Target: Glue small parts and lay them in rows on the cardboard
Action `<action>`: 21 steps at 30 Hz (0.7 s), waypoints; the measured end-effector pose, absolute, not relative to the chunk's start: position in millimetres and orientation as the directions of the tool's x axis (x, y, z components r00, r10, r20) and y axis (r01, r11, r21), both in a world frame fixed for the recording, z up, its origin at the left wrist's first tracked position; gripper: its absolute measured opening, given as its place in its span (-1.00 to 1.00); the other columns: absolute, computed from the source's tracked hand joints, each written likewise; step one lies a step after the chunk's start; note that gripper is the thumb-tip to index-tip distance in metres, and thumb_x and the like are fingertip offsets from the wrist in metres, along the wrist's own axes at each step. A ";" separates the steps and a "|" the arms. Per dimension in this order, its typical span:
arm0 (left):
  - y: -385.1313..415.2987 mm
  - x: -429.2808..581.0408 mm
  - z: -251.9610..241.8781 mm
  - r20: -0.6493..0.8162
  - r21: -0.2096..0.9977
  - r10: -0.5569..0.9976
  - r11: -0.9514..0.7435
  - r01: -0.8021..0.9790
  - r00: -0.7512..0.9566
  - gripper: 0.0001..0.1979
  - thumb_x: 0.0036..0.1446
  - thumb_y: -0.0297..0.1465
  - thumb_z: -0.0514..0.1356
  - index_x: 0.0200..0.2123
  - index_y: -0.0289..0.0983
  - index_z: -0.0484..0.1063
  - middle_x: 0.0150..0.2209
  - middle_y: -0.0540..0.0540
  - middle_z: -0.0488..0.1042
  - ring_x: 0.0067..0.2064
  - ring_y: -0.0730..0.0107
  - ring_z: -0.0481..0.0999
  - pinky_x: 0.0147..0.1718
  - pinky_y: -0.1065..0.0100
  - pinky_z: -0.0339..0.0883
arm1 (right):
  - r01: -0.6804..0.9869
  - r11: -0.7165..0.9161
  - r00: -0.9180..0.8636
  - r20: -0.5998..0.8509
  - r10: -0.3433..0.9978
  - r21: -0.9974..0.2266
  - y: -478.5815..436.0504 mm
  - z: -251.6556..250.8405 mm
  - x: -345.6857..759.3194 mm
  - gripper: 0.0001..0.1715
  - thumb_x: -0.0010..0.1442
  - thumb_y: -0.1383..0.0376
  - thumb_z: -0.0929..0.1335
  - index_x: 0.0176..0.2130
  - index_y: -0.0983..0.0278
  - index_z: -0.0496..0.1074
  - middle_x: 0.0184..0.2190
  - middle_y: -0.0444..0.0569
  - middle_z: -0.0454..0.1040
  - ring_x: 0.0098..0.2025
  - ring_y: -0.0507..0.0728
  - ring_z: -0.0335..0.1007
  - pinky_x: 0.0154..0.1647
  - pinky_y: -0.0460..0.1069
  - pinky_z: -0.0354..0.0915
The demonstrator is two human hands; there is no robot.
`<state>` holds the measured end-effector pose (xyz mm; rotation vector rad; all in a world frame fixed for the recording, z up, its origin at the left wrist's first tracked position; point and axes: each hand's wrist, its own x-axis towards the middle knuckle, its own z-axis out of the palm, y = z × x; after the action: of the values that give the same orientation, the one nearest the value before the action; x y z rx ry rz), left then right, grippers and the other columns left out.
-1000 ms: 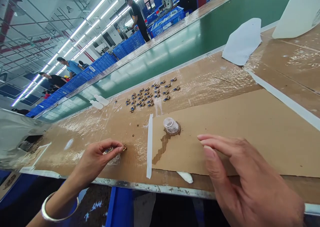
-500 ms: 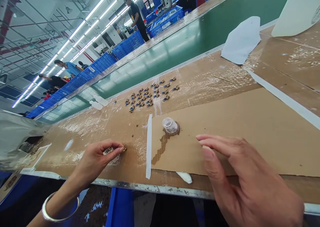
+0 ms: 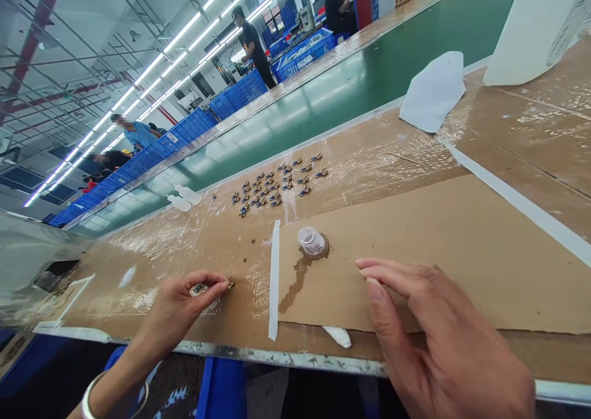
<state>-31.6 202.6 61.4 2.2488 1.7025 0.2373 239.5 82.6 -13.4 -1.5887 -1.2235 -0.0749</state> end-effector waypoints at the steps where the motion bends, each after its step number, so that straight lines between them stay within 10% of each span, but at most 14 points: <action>1: 202.2 -31.3 61.7 -0.052 0.337 0.957 -0.253 0.907 0.287 -0.84 0.05 -0.27 0.16 -0.45 -0.17 0.51 -0.43 0.06 0.58 -0.36 0.34 0.53 -0.33 0.39 0.31 | 0.717 0.129 0.457 0.602 0.654 -0.685 82.3 -14.6 240.3 -0.80 0.23 0.13 0.24 -0.19 0.11 0.36 -0.19 -0.21 0.42 -0.16 0.07 0.38 -0.14 -0.01 0.33; 13: 207.6 -19.2 71.1 -0.070 0.158 0.902 -0.412 0.898 0.426 -0.85 0.03 -0.38 0.15 -0.47 -0.19 0.52 -0.46 -0.01 0.56 -0.38 0.32 0.52 -0.36 0.36 0.29 | 0.764 0.134 0.426 0.650 0.629 -0.631 83.2 -10.6 240.2 -0.81 0.26 0.16 0.23 -0.18 0.13 0.36 -0.20 -0.24 0.42 -0.17 -0.01 0.37 -0.06 -0.10 0.27; 21: 205.7 -19.8 71.8 -0.026 0.253 0.923 -0.366 0.895 0.385 -0.87 0.04 -0.35 0.18 -0.47 -0.20 0.51 -0.44 0.00 0.57 -0.37 0.32 0.52 -0.33 0.37 0.33 | 0.744 0.179 0.406 0.649 0.643 -0.643 82.8 -10.4 242.1 -0.82 0.26 0.18 0.23 -0.17 0.14 0.34 -0.19 -0.20 0.41 -0.17 0.01 0.36 -0.06 -0.06 0.28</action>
<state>-19.8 205.7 71.8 2.4177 1.6175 0.1763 242.1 82.8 -10.4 -1.5170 -1.2888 -0.1104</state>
